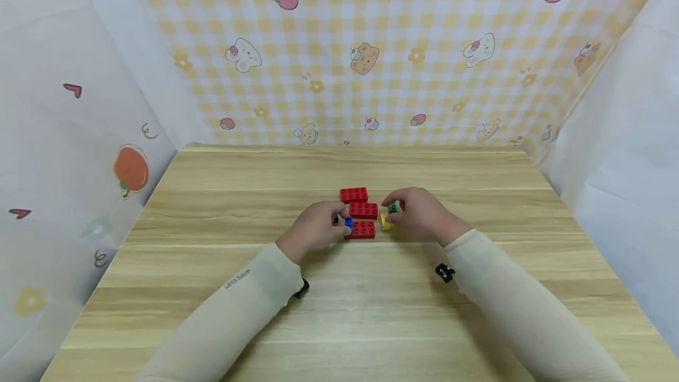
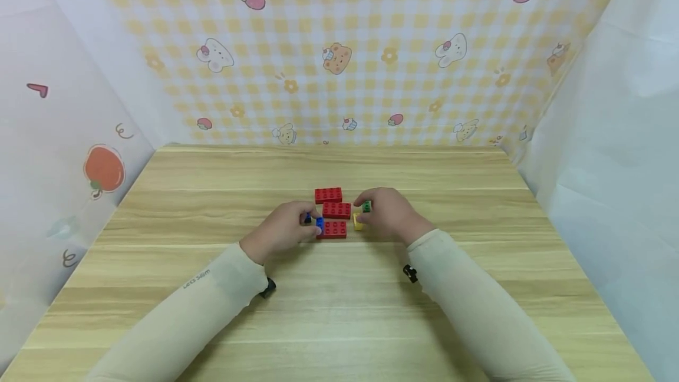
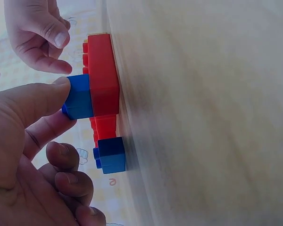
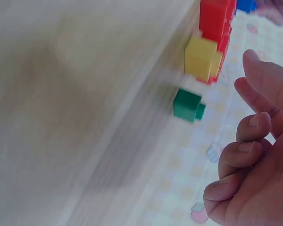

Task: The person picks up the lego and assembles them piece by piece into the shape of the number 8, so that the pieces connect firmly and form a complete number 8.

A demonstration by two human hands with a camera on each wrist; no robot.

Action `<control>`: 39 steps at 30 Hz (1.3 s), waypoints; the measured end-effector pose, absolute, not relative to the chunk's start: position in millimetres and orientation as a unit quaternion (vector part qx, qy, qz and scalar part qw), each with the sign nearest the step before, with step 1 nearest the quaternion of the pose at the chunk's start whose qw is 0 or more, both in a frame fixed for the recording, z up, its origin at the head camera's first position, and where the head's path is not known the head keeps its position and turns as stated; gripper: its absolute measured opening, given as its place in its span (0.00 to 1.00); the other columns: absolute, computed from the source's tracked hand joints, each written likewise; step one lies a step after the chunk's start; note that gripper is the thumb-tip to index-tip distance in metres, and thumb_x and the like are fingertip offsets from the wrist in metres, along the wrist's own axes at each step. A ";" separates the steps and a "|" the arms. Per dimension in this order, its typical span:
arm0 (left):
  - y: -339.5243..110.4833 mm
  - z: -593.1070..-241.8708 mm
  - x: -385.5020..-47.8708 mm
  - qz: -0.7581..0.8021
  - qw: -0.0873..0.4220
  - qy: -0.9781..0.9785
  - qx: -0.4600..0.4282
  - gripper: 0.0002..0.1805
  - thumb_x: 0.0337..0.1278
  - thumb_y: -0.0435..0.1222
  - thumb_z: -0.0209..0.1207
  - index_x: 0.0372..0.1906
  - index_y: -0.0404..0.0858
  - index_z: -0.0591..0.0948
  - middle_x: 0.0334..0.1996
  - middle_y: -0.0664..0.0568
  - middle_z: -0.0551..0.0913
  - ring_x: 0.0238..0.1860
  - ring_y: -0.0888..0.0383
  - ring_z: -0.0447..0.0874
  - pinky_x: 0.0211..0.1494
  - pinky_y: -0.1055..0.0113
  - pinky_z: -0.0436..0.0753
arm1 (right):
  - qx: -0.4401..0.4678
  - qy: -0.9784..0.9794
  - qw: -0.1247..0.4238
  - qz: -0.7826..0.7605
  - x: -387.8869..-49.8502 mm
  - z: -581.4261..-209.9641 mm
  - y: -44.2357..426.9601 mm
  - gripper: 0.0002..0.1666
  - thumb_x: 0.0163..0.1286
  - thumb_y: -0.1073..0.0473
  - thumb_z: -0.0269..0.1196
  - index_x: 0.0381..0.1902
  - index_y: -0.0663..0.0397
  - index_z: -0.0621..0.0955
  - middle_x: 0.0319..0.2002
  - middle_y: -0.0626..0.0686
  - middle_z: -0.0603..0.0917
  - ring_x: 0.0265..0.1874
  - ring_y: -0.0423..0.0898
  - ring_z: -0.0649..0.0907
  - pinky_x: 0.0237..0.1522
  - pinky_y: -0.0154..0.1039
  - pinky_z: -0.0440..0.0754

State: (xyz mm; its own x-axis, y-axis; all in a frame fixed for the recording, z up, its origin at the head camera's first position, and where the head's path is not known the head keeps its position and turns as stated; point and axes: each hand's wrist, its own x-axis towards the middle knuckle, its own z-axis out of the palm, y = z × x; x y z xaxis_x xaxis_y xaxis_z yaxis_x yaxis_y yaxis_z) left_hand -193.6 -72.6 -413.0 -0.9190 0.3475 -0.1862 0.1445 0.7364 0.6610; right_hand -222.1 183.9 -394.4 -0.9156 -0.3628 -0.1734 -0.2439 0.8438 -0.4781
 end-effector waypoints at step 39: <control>-74.6 -417.2 -194.0 0.356 0.154 0.912 0.131 0.09 0.68 0.39 0.69 0.49 0.45 0.83 0.33 0.51 0.77 0.32 0.54 0.73 0.36 0.61 0.74 | -0.094 0.952 0.159 -0.243 -253.4 -410.8 199.2 0.19 0.70 0.55 0.73 0.58 0.49 0.86 0.34 0.53 0.78 0.33 0.49 0.75 0.34 0.41 0.74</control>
